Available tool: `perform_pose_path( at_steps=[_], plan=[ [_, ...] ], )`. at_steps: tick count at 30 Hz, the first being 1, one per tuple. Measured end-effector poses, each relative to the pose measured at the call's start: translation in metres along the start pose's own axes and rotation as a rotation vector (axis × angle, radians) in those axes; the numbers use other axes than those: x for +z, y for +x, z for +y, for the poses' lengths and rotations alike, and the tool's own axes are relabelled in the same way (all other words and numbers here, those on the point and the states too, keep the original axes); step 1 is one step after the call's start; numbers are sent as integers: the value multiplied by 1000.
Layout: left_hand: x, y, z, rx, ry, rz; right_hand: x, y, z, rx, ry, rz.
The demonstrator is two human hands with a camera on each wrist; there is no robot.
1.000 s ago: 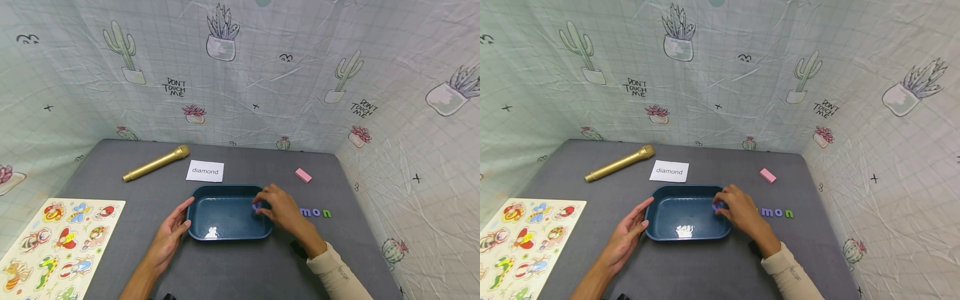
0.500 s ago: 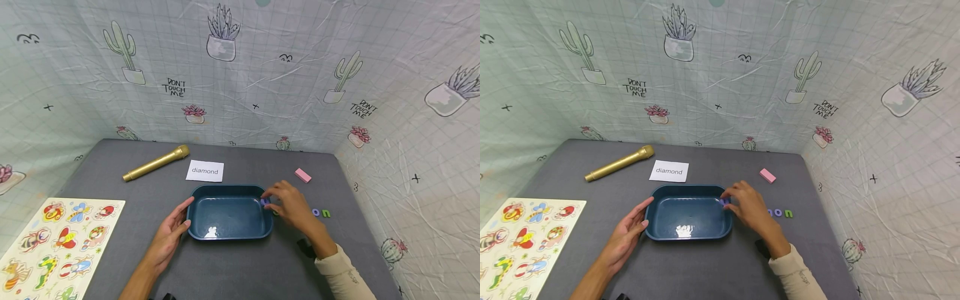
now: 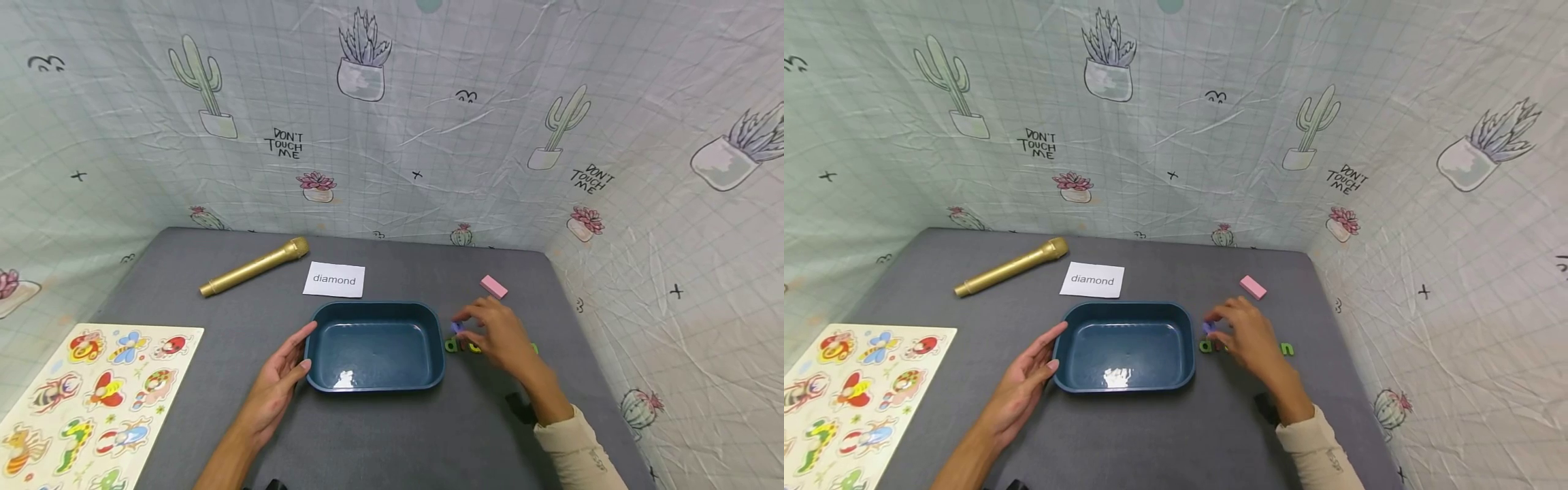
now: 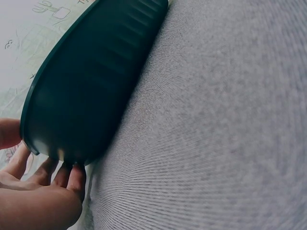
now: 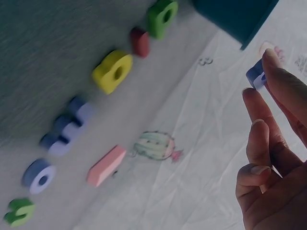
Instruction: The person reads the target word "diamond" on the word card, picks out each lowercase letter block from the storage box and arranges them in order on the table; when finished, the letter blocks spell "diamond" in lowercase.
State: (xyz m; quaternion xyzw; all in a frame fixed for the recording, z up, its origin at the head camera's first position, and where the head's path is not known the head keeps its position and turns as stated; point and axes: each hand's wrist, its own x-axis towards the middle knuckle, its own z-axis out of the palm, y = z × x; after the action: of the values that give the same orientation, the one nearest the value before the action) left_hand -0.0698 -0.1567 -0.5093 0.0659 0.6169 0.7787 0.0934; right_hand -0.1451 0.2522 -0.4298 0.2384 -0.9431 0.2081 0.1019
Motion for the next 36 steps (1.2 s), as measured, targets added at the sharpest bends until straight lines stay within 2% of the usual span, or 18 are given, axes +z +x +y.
perform_pose_path(
  at_steps=[17,30,36],
  plan=[
    [0,0,2,-30,13,13,-9,-29,46,104,-28,29],
    [-1,1,0,-11,15,16,-20,-49,78,181,-56,46],
    [0,1,1,-24,14,18,-24,-59,96,165,-93,56]
  ],
)
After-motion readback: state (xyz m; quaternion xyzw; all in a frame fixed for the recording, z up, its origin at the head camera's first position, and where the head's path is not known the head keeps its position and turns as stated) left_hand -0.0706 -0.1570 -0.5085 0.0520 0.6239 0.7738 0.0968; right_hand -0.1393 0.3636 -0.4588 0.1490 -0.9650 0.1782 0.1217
